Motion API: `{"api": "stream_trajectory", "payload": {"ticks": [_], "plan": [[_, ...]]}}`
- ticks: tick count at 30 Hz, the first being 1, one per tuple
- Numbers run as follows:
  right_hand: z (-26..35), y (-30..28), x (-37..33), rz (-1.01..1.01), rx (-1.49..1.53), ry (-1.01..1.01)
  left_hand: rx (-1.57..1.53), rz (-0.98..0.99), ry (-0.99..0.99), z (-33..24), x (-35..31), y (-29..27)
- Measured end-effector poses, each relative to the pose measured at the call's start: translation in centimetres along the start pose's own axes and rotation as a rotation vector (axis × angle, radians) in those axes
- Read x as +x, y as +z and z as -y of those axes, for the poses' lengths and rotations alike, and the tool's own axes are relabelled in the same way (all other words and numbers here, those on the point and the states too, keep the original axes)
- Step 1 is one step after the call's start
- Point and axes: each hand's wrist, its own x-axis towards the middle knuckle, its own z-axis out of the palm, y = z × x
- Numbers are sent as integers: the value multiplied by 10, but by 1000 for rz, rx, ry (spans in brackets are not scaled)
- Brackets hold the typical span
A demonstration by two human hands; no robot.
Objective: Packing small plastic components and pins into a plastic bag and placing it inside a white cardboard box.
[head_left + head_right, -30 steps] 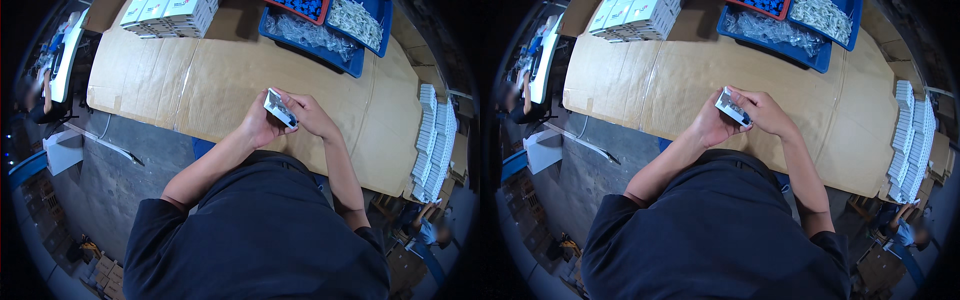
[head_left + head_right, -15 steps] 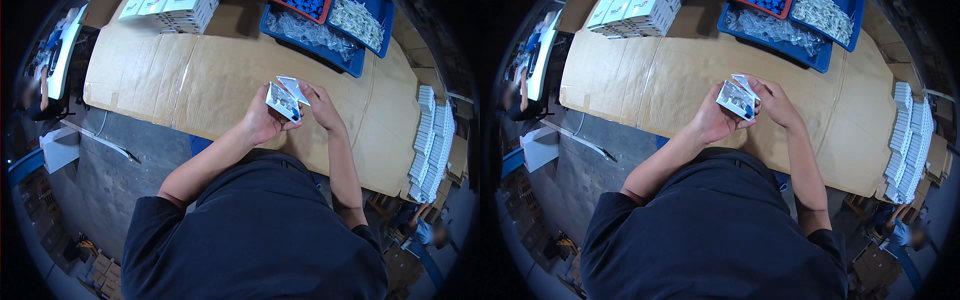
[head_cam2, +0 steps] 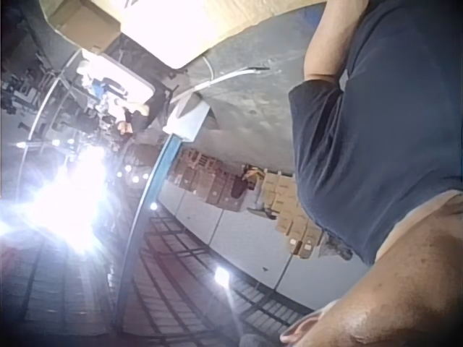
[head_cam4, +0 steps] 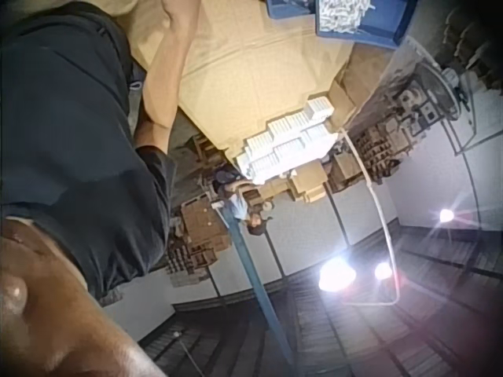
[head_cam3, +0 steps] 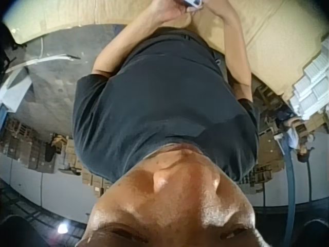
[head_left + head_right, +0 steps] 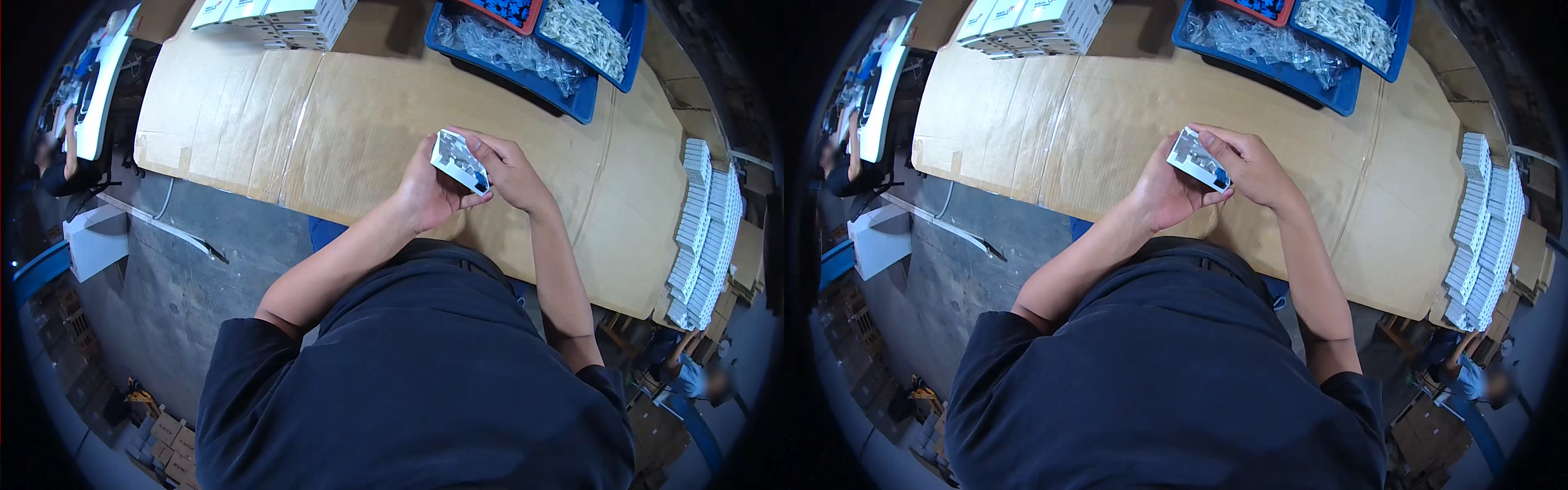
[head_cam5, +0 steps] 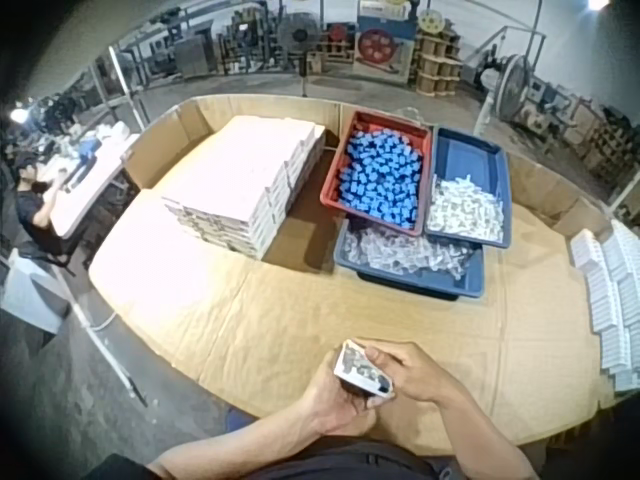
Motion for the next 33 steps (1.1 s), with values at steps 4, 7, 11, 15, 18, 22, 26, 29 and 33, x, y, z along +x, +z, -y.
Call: {"api": "stream_trajectory", "payload": {"ticks": [4,7,11,15,18,22,26,29,33], "plan": [[10,-5,-1,22,49,89,-9,13,-16,0,-2,-1],[13,-6,0,24,9,67,-10,15,-10,0,-2,2],[3,-3,2,-31,-37,6,38,30,20,1,-2,7],[-2,-1,0,-29,-36,-34,36,10,24,1,-1,6],[-5,1,-1,-23,-51,-23,20,9,34,2,0,3],[-6,5,-1,-39,-81,-32,17,-21,44,5,-1,2],[-11,4,-1,-55,-71,-83,18,-50,22,5,-2,5],[-15,3,0,-36,-71,-93,26,-77,15,6,-3,7],[-16,2,0,-22,-101,-120,27,-93,5,6,-1,4]]}}
